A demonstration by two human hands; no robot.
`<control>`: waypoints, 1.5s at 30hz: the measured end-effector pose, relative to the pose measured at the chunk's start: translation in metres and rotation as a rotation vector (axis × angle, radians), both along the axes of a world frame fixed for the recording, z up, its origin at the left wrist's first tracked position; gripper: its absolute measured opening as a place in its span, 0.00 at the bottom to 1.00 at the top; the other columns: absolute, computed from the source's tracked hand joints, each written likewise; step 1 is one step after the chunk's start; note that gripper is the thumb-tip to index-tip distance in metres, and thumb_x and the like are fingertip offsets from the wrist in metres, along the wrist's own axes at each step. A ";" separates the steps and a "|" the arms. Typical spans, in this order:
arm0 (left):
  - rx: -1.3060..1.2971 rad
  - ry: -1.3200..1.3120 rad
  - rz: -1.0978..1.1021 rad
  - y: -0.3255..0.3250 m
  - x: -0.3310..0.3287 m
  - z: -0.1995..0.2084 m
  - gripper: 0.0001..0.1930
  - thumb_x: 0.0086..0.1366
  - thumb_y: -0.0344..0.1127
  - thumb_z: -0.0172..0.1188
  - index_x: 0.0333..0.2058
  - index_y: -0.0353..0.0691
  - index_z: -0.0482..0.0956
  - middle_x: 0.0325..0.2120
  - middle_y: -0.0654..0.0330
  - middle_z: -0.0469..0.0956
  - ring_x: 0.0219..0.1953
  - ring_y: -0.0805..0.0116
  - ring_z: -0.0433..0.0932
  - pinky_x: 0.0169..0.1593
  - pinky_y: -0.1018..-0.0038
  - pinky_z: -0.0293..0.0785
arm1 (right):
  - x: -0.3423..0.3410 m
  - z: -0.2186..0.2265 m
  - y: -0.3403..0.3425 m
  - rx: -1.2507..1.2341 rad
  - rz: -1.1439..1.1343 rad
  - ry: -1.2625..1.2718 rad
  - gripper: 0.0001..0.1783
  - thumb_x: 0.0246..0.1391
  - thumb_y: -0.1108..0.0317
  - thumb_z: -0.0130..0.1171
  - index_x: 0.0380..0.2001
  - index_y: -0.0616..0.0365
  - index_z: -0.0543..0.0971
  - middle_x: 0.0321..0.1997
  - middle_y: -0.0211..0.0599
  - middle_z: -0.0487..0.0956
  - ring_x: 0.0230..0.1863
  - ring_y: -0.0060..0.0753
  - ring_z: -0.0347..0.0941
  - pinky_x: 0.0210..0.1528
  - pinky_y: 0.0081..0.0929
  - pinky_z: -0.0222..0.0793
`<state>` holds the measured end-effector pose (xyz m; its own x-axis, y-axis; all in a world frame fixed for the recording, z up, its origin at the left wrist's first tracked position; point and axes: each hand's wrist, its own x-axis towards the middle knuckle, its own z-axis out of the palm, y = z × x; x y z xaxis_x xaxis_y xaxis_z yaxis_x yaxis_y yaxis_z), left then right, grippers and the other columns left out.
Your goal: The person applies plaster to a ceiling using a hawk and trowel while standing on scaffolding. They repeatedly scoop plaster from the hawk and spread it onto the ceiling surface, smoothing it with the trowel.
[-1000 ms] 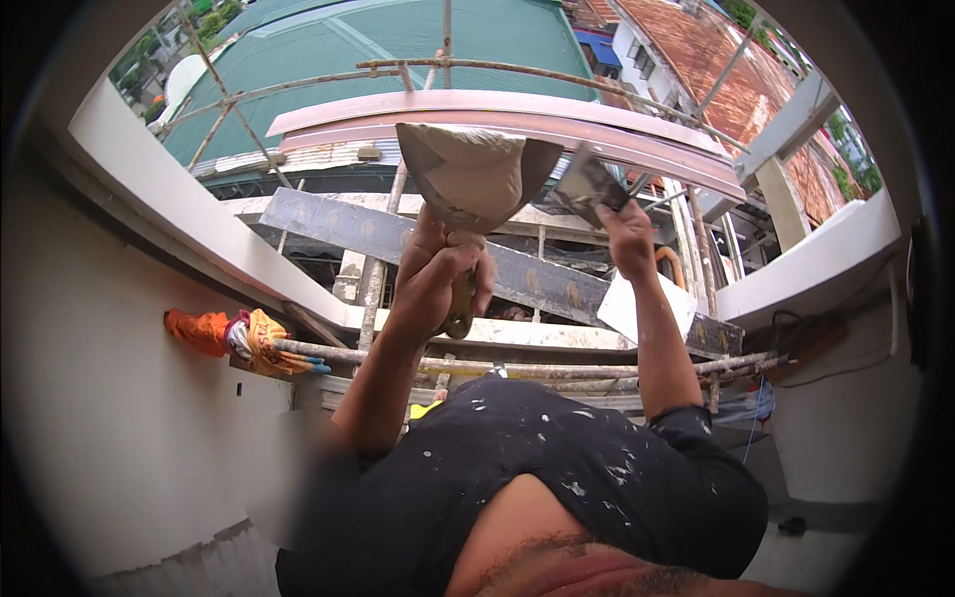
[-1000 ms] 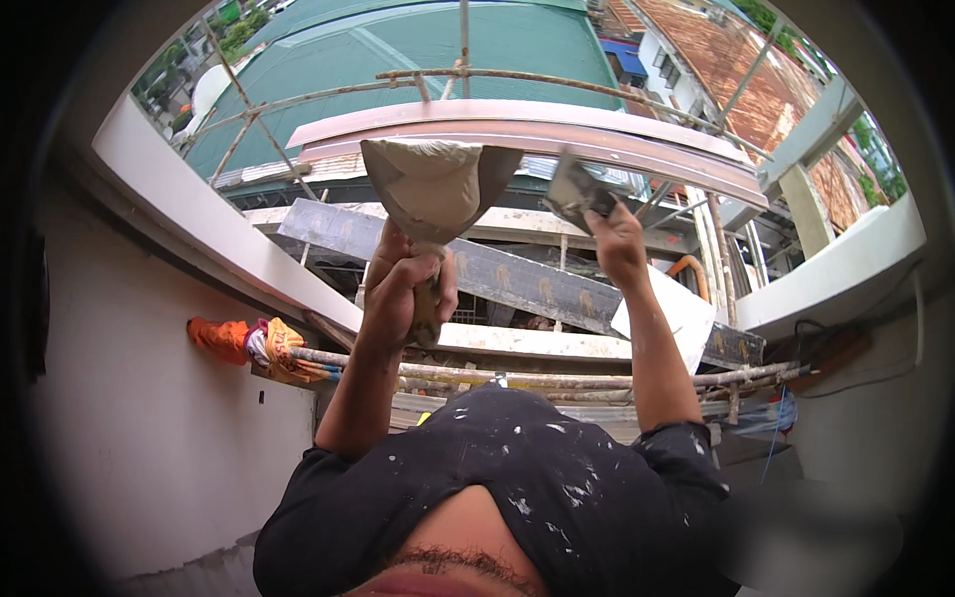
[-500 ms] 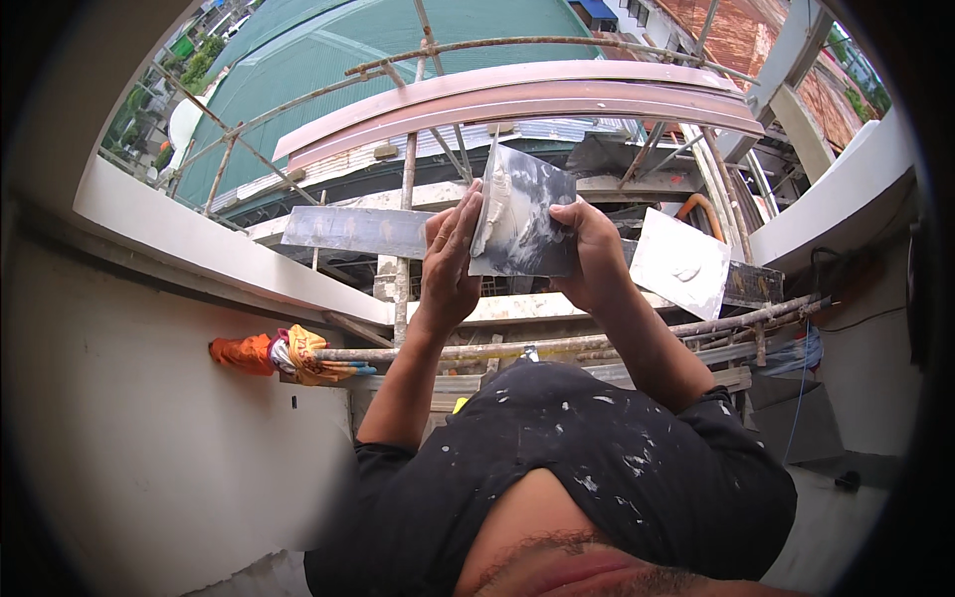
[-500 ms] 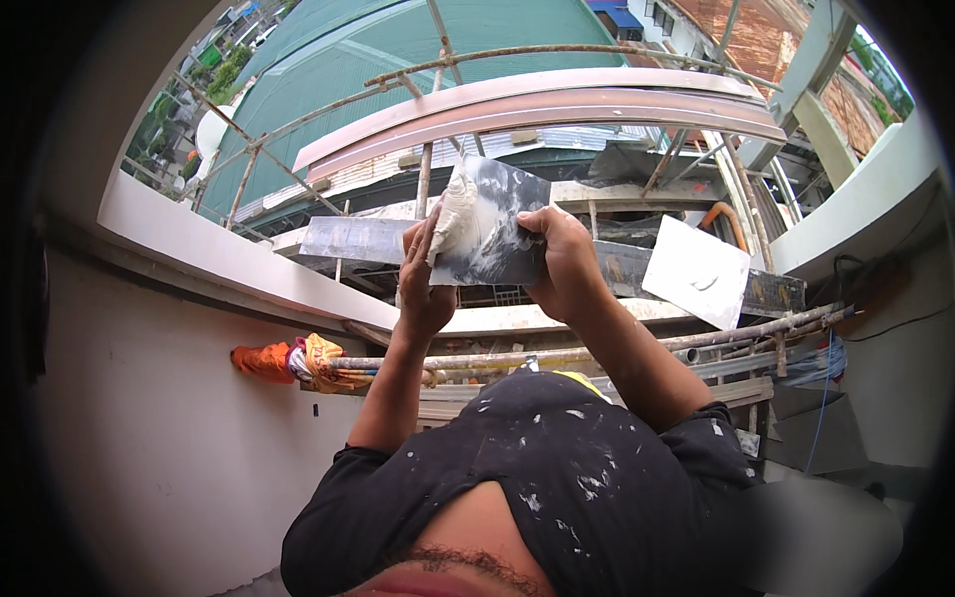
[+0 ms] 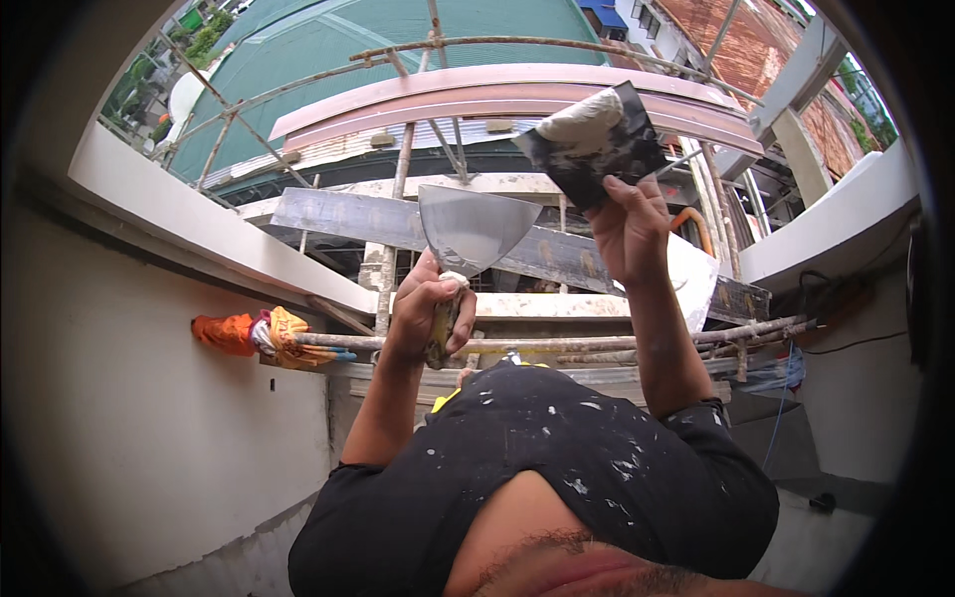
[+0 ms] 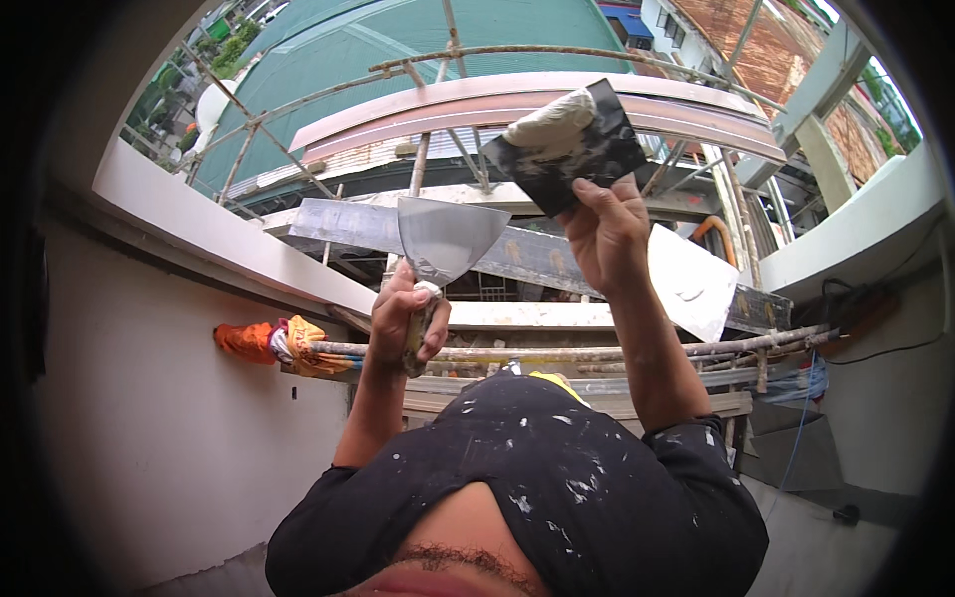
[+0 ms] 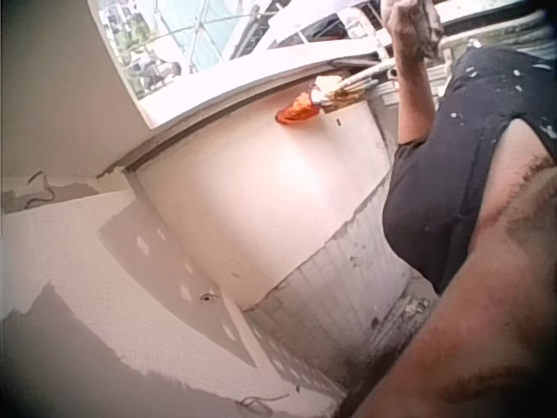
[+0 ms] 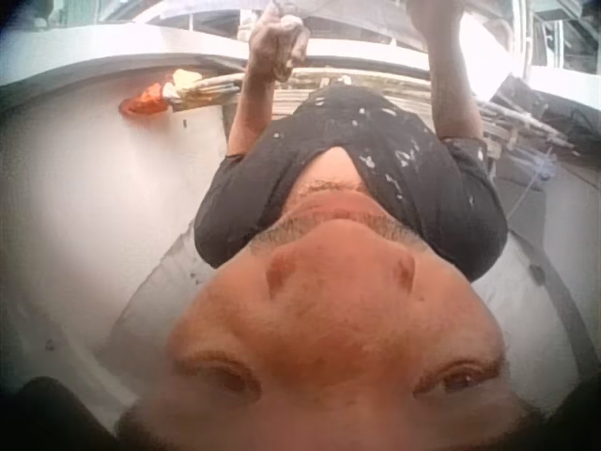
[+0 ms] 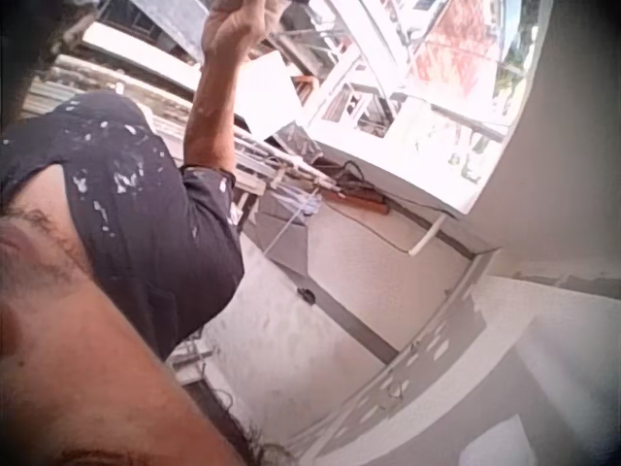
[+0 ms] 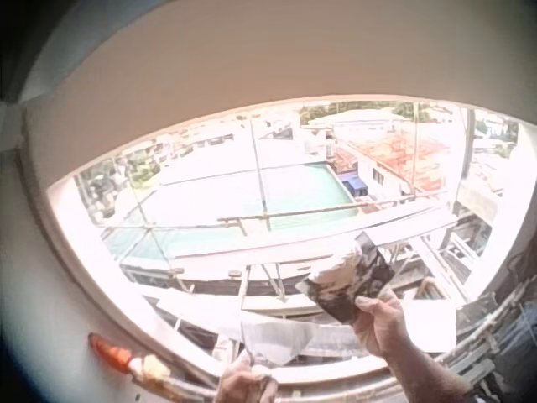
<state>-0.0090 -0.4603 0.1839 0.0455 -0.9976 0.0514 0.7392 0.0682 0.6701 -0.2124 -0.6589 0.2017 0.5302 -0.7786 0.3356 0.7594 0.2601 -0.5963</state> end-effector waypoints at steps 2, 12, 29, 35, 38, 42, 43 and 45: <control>-0.043 0.065 -0.027 0.001 -0.012 0.016 0.32 0.64 0.27 0.48 0.65 0.31 0.51 0.47 0.37 0.73 0.12 0.70 0.67 0.06 0.78 0.64 | 0.011 0.007 0.014 -0.003 -0.057 0.027 0.19 0.65 0.80 0.49 0.58 0.58 0.67 0.57 0.43 0.76 0.56 0.35 0.77 0.57 0.37 0.77; -0.051 0.091 -0.067 -0.006 -0.016 0.024 0.33 0.62 0.28 0.52 0.65 0.31 0.51 0.57 0.34 0.68 0.10 0.71 0.66 0.06 0.78 0.64 | 0.003 -0.017 0.028 -0.473 -0.159 0.402 0.24 0.65 0.83 0.50 0.64 0.63 0.67 0.62 0.45 0.74 0.66 0.41 0.69 0.65 0.37 0.69; -0.112 -0.077 0.061 -0.014 -0.002 0.029 0.37 0.59 0.25 0.51 0.68 0.39 0.52 0.58 0.37 0.70 0.11 0.72 0.70 0.11 0.76 0.72 | -0.030 -0.061 -0.033 -0.478 -0.326 0.771 0.10 0.63 0.79 0.54 0.48 0.60 0.73 0.37 0.45 0.82 0.39 0.34 0.81 0.41 0.27 0.77; -0.019 -0.133 0.048 -0.028 -0.010 0.008 0.36 0.59 0.29 0.54 0.67 0.39 0.54 0.55 0.41 0.74 0.11 0.74 0.69 0.12 0.77 0.71 | -0.013 -0.009 0.010 0.020 -0.145 0.223 0.14 0.63 0.80 0.56 0.51 0.59 0.72 0.43 0.35 0.79 0.36 0.23 0.76 0.38 0.22 0.74; -0.019 -0.161 0.035 -0.032 -0.007 0.006 0.36 0.59 0.28 0.53 0.67 0.39 0.54 0.55 0.42 0.74 0.11 0.74 0.69 0.12 0.77 0.71 | -0.023 -0.022 0.009 -0.213 -0.145 0.386 0.17 0.63 0.81 0.54 0.55 0.59 0.73 0.48 0.38 0.81 0.43 0.29 0.80 0.44 0.27 0.76; -0.109 -0.147 -0.041 -0.036 -0.002 0.010 0.37 0.61 0.26 0.51 0.69 0.40 0.49 0.54 0.44 0.72 0.13 0.71 0.71 0.12 0.76 0.71 | -0.030 -0.023 0.006 -0.831 -0.208 0.881 0.19 0.63 0.82 0.52 0.56 0.59 0.73 0.42 0.43 0.82 0.37 0.33 0.78 0.40 0.31 0.73; -0.122 -0.136 -0.001 -0.035 -0.004 0.013 0.36 0.62 0.25 0.50 0.69 0.40 0.49 0.53 0.44 0.73 0.13 0.71 0.72 0.13 0.76 0.71 | -0.033 -0.024 0.000 -1.018 -0.198 0.984 0.19 0.63 0.81 0.53 0.56 0.59 0.74 0.38 0.44 0.82 0.34 0.32 0.77 0.37 0.30 0.71; -0.153 -0.120 0.083 -0.035 -0.009 0.021 0.35 0.63 0.24 0.49 0.68 0.40 0.50 0.52 0.44 0.73 0.15 0.71 0.73 0.14 0.76 0.72 | -0.041 -0.042 -0.017 -0.768 -0.192 1.270 0.17 0.62 0.77 0.52 0.54 0.62 0.73 0.35 0.47 0.82 0.33 0.33 0.78 0.37 0.33 0.72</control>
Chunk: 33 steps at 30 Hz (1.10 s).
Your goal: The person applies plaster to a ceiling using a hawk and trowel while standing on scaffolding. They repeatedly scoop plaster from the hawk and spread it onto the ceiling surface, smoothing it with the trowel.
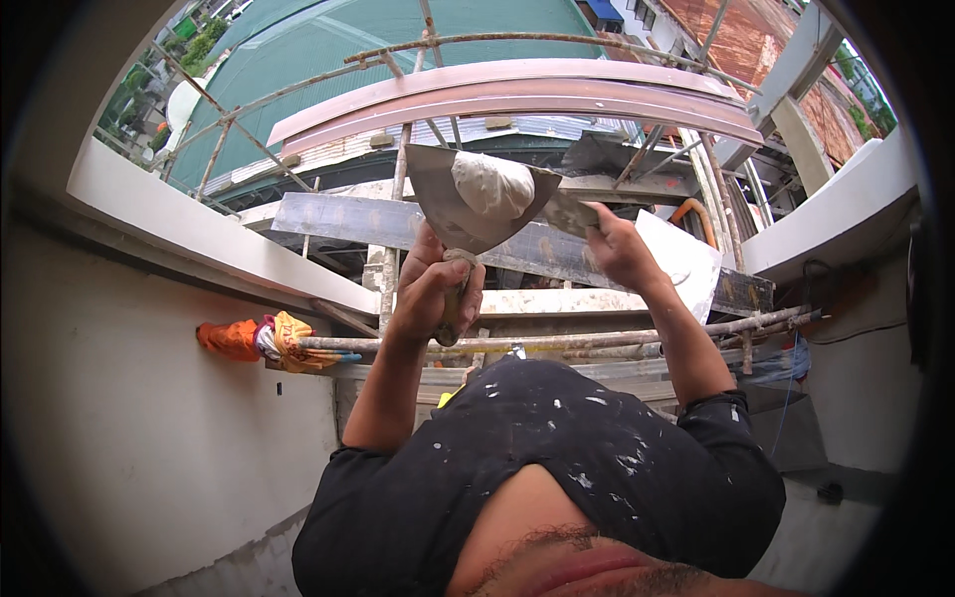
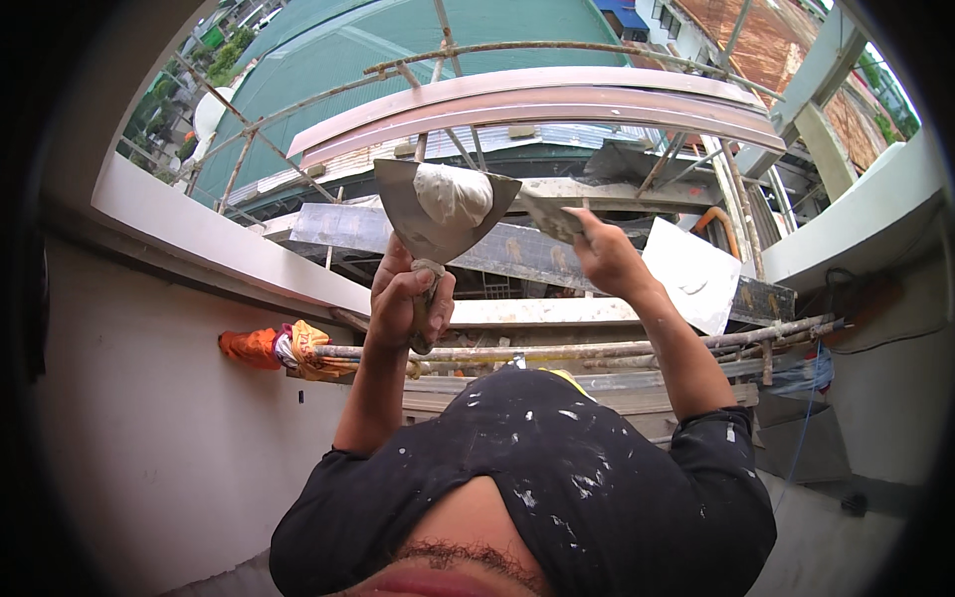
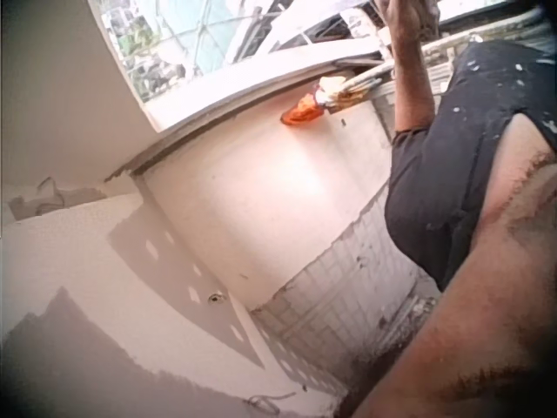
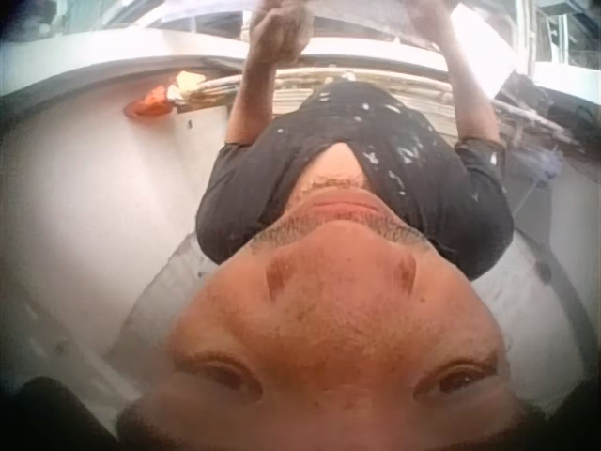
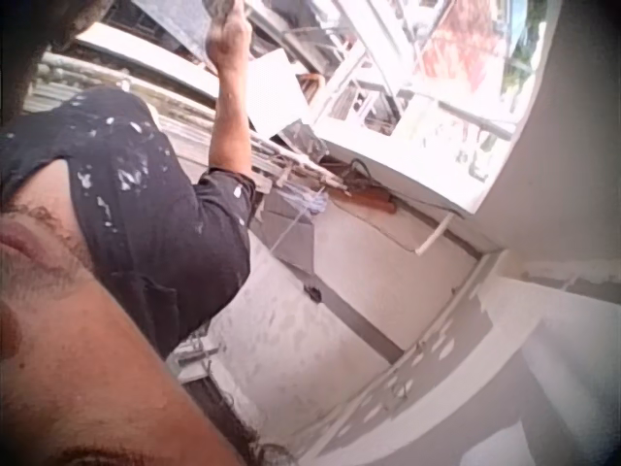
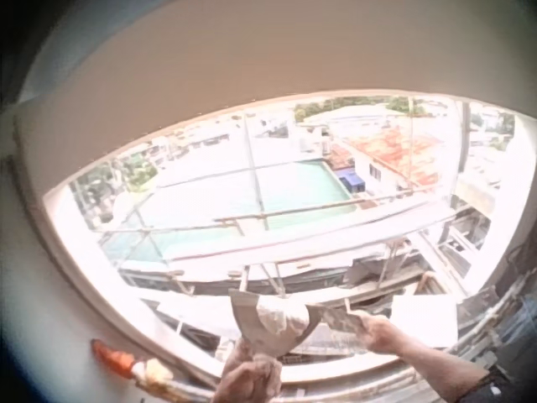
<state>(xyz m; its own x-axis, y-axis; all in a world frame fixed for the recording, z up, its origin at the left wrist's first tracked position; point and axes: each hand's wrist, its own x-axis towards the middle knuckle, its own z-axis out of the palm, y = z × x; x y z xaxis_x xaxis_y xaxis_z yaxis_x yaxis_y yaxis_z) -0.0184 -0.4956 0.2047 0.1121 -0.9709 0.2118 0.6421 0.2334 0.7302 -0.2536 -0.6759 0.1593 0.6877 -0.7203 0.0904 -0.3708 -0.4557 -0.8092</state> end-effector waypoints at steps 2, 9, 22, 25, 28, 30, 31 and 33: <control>-0.016 -0.198 0.169 -0.007 0.001 -0.004 0.30 0.66 0.22 0.48 0.66 0.40 0.53 0.47 0.46 0.75 0.18 0.71 0.75 0.18 0.75 0.74 | -0.019 -0.036 -0.021 0.347 -0.150 -0.432 0.18 0.60 0.77 0.52 0.54 0.64 0.71 0.43 0.47 0.83 0.40 0.37 0.83 0.44 0.34 0.77; -0.104 -0.797 0.521 -0.026 0.005 -0.058 0.16 0.71 0.25 0.55 0.56 0.31 0.69 0.37 0.54 0.81 0.37 0.68 0.81 0.42 0.71 0.78 | 0.020 0.035 0.055 1.153 0.052 -1.051 0.19 0.63 0.76 0.49 0.56 0.66 0.67 0.51 0.47 0.79 0.51 0.41 0.82 0.58 0.46 0.80; -0.157 -1.734 0.365 -0.034 0.010 -0.036 0.33 0.58 0.17 0.51 0.63 0.45 0.72 0.61 0.52 0.74 0.47 0.54 0.81 0.48 0.64 0.79 | -0.002 0.067 0.068 1.032 -0.047 -1.191 0.20 0.58 0.74 0.52 0.54 0.62 0.70 0.48 0.46 0.80 0.48 0.41 0.82 0.52 0.46 0.83; 0.291 -0.616 0.080 -0.018 0.011 -0.090 0.27 0.70 0.24 0.46 0.66 0.38 0.55 0.28 0.57 0.73 0.18 0.73 0.71 0.22 0.76 0.74 | -0.016 0.087 0.056 0.911 -0.050 -1.383 0.20 0.62 0.76 0.53 0.57 0.58 0.69 0.52 0.39 0.79 0.53 0.33 0.80 0.56 0.38 0.80; 0.385 -0.040 -0.061 0.003 0.000 -0.061 0.10 0.70 0.32 0.48 0.48 0.41 0.62 0.18 0.59 0.67 0.12 0.72 0.65 0.12 0.78 0.63 | -0.022 0.070 0.023 0.769 0.009 -1.310 0.21 0.63 0.77 0.54 0.58 0.54 0.67 0.57 0.36 0.76 0.57 0.34 0.76 0.57 0.32 0.76; 0.465 0.066 -0.278 0.004 -0.008 -0.052 0.08 0.73 0.36 0.48 0.34 0.44 0.71 0.20 0.60 0.69 0.10 0.73 0.62 0.09 0.79 0.57 | -0.034 0.071 0.030 0.582 -0.059 -1.301 0.27 0.62 0.79 0.56 0.62 0.52 0.66 0.57 0.35 0.76 0.58 0.33 0.75 0.59 0.31 0.74; 0.414 0.051 -0.408 -0.006 -0.013 -0.045 0.08 0.73 0.36 0.48 0.34 0.44 0.71 0.20 0.60 0.69 0.09 0.73 0.61 0.09 0.78 0.56 | -0.042 0.076 0.033 0.517 -0.092 -1.255 0.25 0.62 0.79 0.56 0.62 0.53 0.67 0.57 0.36 0.77 0.58 0.35 0.75 0.60 0.33 0.74; 0.381 0.054 -0.586 -0.018 -0.028 -0.023 0.11 0.73 0.35 0.47 0.28 0.44 0.69 0.15 0.61 0.66 0.06 0.73 0.58 0.06 0.73 0.53 | -0.048 0.079 0.046 0.430 -0.157 -1.168 0.23 0.63 0.78 0.57 0.61 0.55 0.71 0.56 0.38 0.79 0.58 0.38 0.76 0.62 0.35 0.74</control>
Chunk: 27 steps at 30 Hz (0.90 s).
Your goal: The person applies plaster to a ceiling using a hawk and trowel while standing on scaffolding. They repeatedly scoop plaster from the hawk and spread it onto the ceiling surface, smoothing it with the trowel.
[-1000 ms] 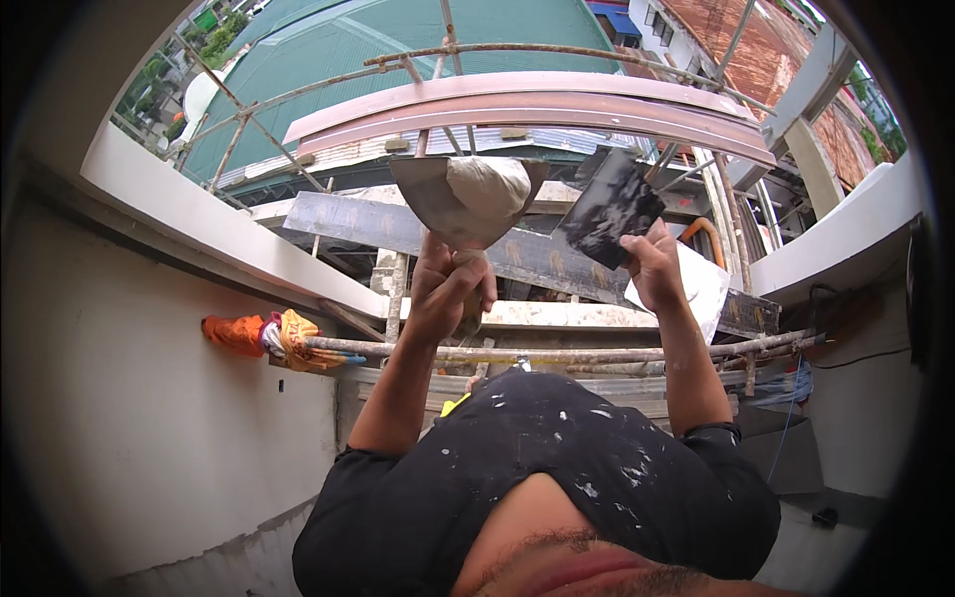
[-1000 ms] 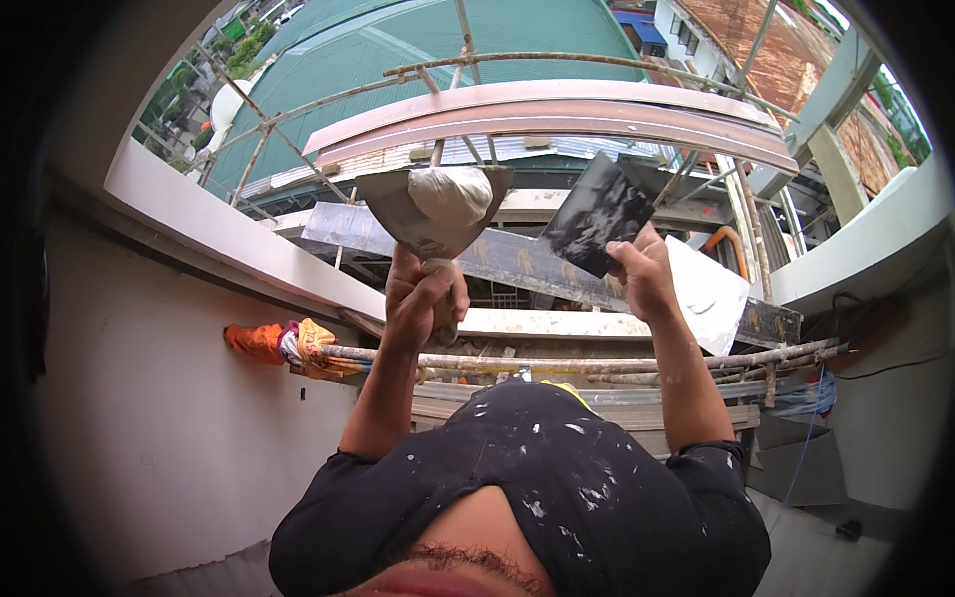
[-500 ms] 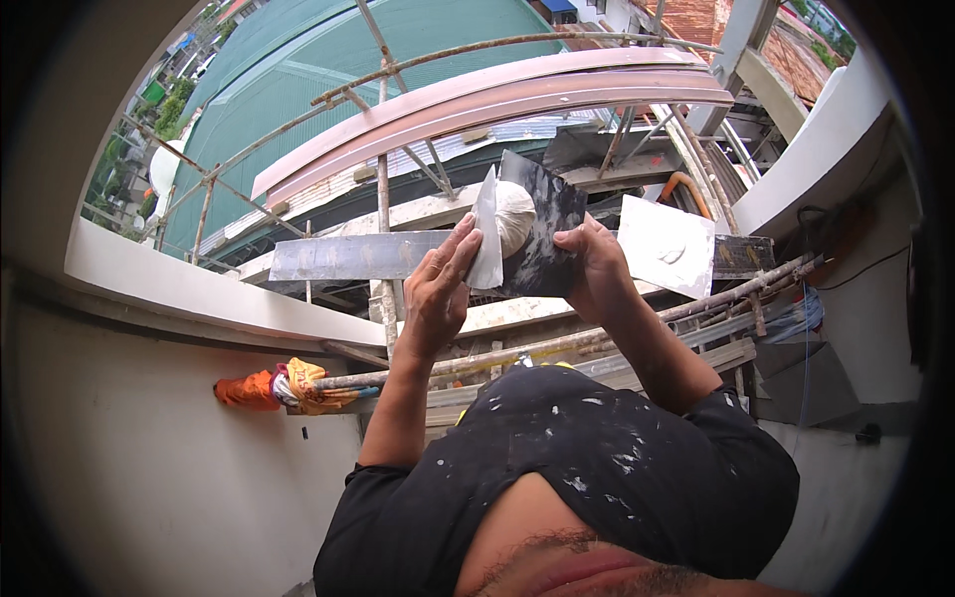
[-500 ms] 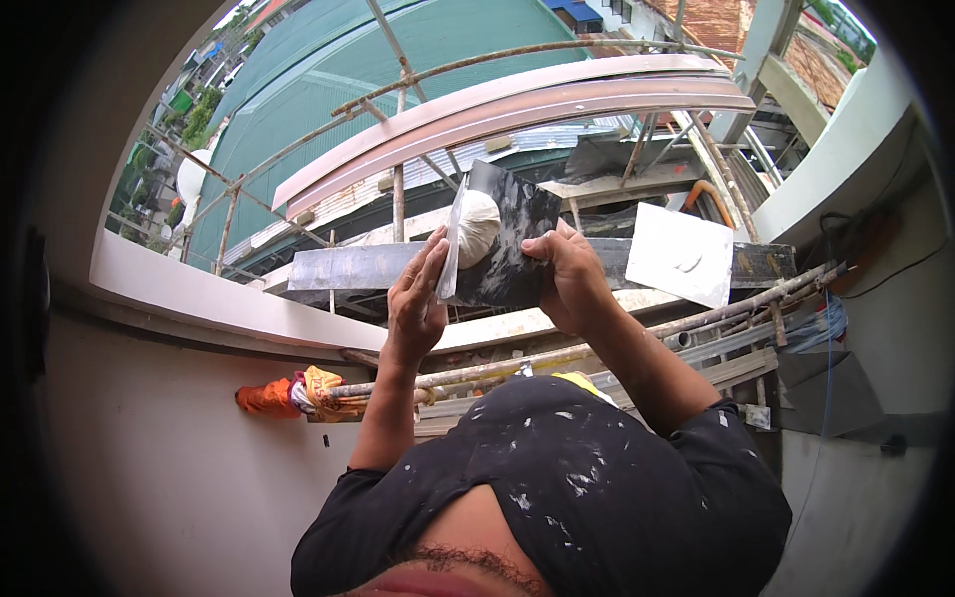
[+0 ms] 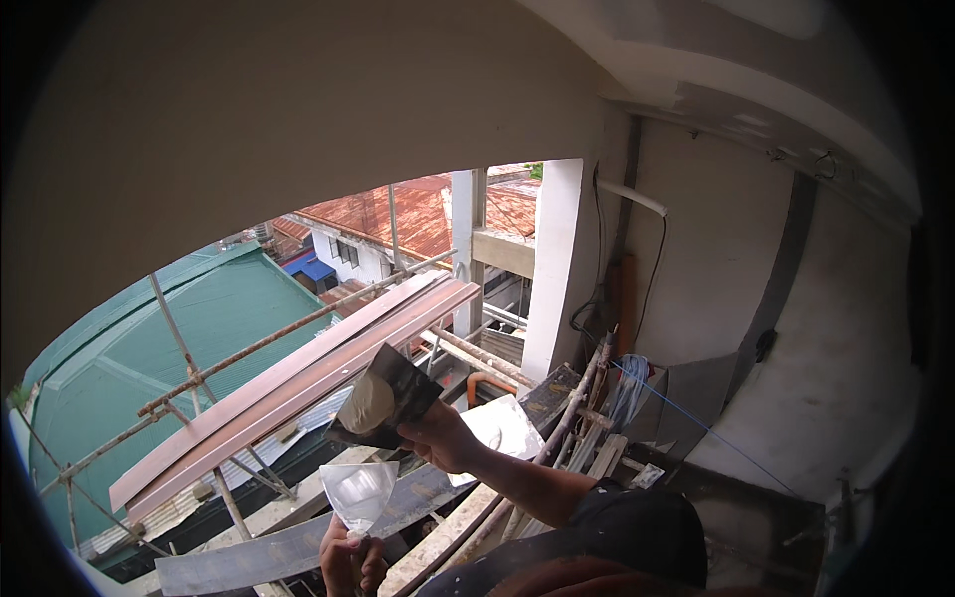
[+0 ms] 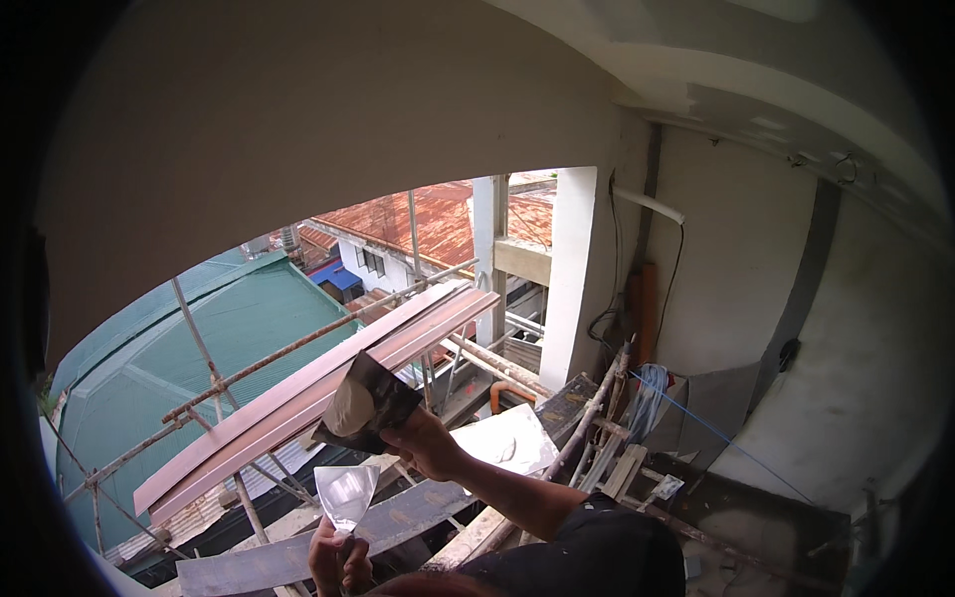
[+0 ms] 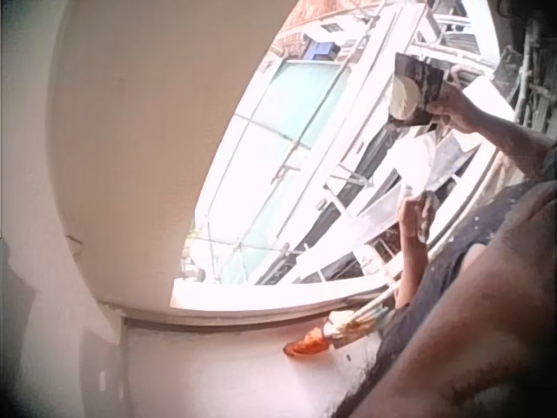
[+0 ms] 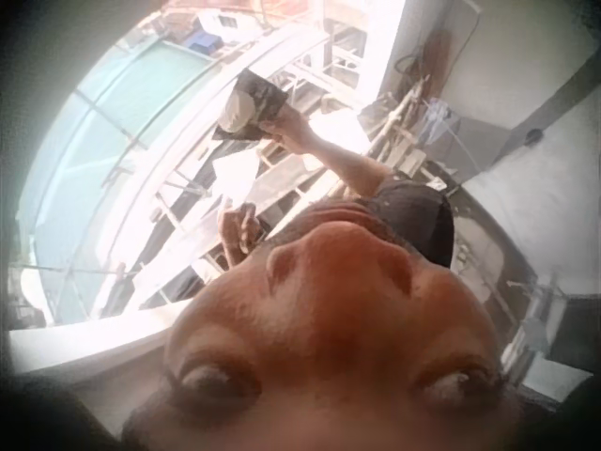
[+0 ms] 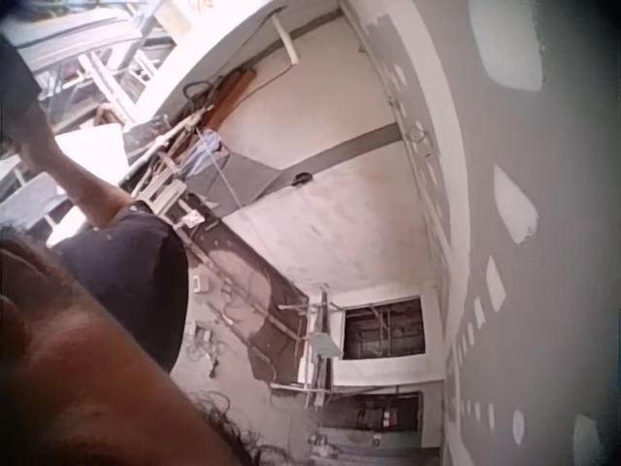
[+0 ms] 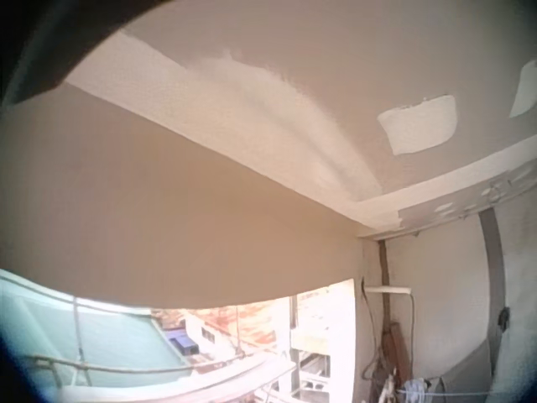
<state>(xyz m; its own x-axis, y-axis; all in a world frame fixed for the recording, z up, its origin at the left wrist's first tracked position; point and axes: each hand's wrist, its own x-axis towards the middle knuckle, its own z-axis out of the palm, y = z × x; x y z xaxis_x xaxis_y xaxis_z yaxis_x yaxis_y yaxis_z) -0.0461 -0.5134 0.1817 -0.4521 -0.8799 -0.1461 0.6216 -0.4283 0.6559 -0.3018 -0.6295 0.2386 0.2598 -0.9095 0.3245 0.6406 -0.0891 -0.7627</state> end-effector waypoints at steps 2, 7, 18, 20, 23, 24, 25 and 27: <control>-0.094 0.319 -0.147 -0.008 -0.015 0.021 0.19 0.67 0.31 0.50 0.54 0.40 0.57 0.15 0.55 0.66 0.08 0.71 0.62 0.08 0.73 0.60 | -0.016 -0.010 -0.003 -0.589 -0.284 0.652 0.19 0.63 0.77 0.58 0.57 0.58 0.75 0.56 0.40 0.80 0.59 0.39 0.76 0.63 0.35 0.73; -0.198 0.435 -0.119 -0.013 -0.035 0.036 0.37 0.62 0.27 0.47 0.69 0.34 0.47 0.26 0.43 0.72 0.07 0.69 0.61 0.06 0.75 0.61 | -0.022 0.012 0.021 -0.624 -0.008 0.531 0.15 0.64 0.75 0.57 0.54 0.62 0.80 0.61 0.46 0.78 0.64 0.40 0.74 0.67 0.38 0.68; -0.308 0.167 0.328 0.002 -0.028 0.042 0.42 0.59 0.26 0.49 0.73 0.56 0.48 0.50 0.43 0.74 0.11 0.72 0.65 0.11 0.76 0.70 | -0.069 -0.062 -0.018 -0.731 -0.481 1.137 0.21 0.58 0.79 0.55 0.54 0.58 0.80 0.44 0.46 0.86 0.46 0.41 0.84 0.49 0.34 0.79; -0.398 0.216 0.359 -0.011 -0.029 0.045 0.37 0.65 0.25 0.51 0.70 0.52 0.48 0.42 0.45 0.76 0.16 0.71 0.73 0.15 0.75 0.74 | -0.084 -0.058 0.008 -0.219 -0.665 0.901 0.10 0.56 0.76 0.59 0.42 0.62 0.81 0.24 0.26 0.76 0.23 0.17 0.69 0.25 0.23 0.68; -0.454 0.044 0.462 -0.027 -0.032 0.035 0.29 0.69 0.26 0.57 0.63 0.50 0.54 0.29 0.59 0.75 0.21 0.73 0.76 0.21 0.75 0.76 | -0.053 -0.008 0.054 0.075 -0.408 0.277 0.14 0.62 0.74 0.56 0.51 0.64 0.76 0.42 0.38 0.83 0.41 0.30 0.83 0.47 0.30 0.83; -0.505 -0.005 0.548 -0.031 -0.031 0.029 0.29 0.69 0.25 0.56 0.63 0.51 0.55 0.30 0.60 0.74 0.22 0.73 0.77 0.21 0.75 0.76 | -0.031 0.011 0.060 0.081 -0.278 0.172 0.18 0.62 0.76 0.55 0.55 0.67 0.73 0.46 0.44 0.82 0.43 0.34 0.83 0.48 0.33 0.83; -0.532 -0.004 0.622 -0.035 -0.030 0.020 0.29 0.69 0.24 0.56 0.63 0.49 0.54 0.31 0.58 0.75 0.21 0.73 0.76 0.21 0.74 0.76 | -0.011 0.022 0.066 0.085 -0.210 0.124 0.19 0.62 0.78 0.54 0.56 0.69 0.71 0.48 0.47 0.81 0.45 0.38 0.83 0.51 0.36 0.83; -0.645 -0.220 0.783 -0.039 -0.030 0.019 0.27 0.70 0.27 0.57 0.63 0.43 0.56 0.34 0.57 0.77 0.27 0.73 0.78 0.31 0.74 0.79 | 0.012 0.036 0.076 0.176 -0.009 0.068 0.20 0.61 0.78 0.54 0.57 0.69 0.71 0.50 0.49 0.81 0.47 0.38 0.83 0.53 0.37 0.82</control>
